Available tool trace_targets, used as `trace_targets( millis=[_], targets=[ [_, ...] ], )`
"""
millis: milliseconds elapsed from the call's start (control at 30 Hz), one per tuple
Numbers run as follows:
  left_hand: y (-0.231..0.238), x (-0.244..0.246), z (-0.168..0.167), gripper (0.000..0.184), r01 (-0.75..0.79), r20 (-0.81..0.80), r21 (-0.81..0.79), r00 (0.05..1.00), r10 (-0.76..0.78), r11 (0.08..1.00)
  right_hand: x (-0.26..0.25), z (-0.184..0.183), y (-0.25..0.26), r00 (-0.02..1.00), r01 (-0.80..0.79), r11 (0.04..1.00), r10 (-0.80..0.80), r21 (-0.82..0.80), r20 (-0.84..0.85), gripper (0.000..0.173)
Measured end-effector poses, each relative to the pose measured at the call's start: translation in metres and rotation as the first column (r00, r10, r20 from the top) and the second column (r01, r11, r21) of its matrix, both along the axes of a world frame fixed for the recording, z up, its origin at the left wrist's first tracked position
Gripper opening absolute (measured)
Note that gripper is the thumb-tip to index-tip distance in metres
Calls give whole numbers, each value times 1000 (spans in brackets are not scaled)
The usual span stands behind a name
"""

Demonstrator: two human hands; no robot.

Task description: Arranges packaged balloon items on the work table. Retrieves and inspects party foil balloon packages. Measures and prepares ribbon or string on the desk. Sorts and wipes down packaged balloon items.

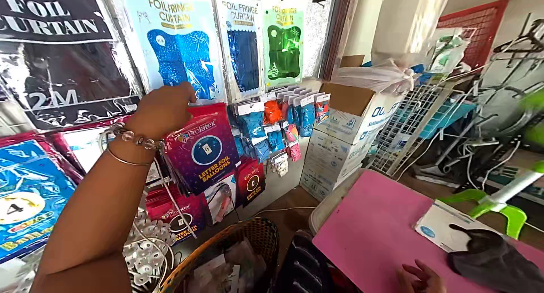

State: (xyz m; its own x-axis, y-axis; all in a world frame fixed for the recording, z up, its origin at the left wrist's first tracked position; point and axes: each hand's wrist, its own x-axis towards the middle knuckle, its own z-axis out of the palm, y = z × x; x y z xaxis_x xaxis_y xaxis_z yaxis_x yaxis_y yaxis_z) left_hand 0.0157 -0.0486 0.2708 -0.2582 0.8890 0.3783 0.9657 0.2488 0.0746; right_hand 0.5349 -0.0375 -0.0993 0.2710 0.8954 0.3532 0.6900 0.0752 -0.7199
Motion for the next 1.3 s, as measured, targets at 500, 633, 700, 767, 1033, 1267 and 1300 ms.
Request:
trace_targets(
  millis=[500, 633, 700, 767, 1033, 1267, 1300],
  targets=[
    [15, -28, 1, 34, 168, 55, -87, 985, -163, 982, -1, -3, 1, 1000, 15, 1000, -15, -9, 28, 56],
    [15, -36, 2, 32, 217, 64, -75, 975, -213, 973, -2, -2, -1, 1000, 11, 1000, -11, -23, 29, 56],
    [16, -42, 0, 26, 261, 62, -49, 964, -258, 964, -2, -2, -1, 999, 6, 1000, -6, -9, 31, 55],
    [16, -48, -3, 18, 321, 59, -15, 946, -319, 947, -1, -3, 0, 999, 3, 1000, -3, -3, 32, 55],
    [15, -61, -22, 5, 420, 94, 165, 894, -438, 892, -1, -2, -2, 999, -29, 999, 28, 20, 43, 56],
    [12, -66, -38, 9, 437, -59, 193, 899, -434, 878, -3, -2, -2, 999, -10, 1000, 9, 17, 50, 58],
    [13, -67, -41, 9, 437, -77, 192, 899, -431, 879, -3, -2, -2, 999, -5, 1000, 5, 14, 49, 58]
  ],
)
